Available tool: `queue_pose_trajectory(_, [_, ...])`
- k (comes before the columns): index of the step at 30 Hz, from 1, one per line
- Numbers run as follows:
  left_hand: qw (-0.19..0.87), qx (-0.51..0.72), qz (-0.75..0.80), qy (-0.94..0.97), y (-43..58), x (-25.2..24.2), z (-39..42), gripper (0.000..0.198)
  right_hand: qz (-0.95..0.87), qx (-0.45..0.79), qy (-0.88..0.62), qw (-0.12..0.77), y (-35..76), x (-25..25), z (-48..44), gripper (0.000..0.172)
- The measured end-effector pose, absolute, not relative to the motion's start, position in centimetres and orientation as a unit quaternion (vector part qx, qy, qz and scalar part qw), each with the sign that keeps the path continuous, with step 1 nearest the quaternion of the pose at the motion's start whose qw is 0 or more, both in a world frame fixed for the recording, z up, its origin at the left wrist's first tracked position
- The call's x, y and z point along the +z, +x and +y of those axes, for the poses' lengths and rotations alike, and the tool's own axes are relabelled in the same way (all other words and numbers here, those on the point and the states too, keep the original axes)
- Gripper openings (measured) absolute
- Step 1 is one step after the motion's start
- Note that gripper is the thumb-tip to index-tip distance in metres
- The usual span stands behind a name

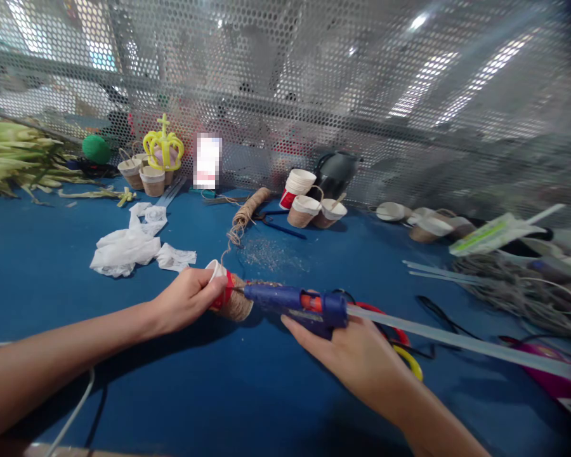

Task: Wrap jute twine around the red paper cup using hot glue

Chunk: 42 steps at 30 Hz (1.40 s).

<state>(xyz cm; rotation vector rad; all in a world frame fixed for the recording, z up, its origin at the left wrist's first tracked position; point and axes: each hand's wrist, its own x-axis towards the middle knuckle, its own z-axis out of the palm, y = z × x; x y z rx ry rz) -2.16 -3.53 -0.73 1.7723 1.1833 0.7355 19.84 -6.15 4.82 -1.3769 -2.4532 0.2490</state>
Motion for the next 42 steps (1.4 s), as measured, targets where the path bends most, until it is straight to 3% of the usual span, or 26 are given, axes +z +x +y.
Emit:
queue_pose_trajectory(13, [0.387,0.307,0.435,0.753,-2.2,-0.7,-3.7,0.04,-0.769,0.212,-0.574,0.188,18.6,5.2,-5.4,0.017])
queue_pose_trajectory(23, [0.397,0.302,0.448,0.742,-2.3,-0.8,-3.6,0.042,-0.788,0.184,-0.558,0.181,18.9,5.6,-5.9,0.017])
queue_pose_trajectory(29, [0.432,0.296,0.479,0.704,-2.0,-0.6,-3.3,0.041,-0.837,0.096,-0.518,0.15,19.0,5.7,-6.3,0.016])
queue_pose_trajectory(34, [0.44,0.304,0.474,0.7,-1.9,-0.3,-3.4,0.04,-0.817,0.145,-0.522,0.2,19.0,4.8,-6.6,0.013])
queue_pose_trajectory(42, [0.45,0.307,0.48,0.688,-1.8,-0.5,-3.4,0.04,-0.819,0.149,-0.529,0.165,18.9,4.0,-6.6,0.015])
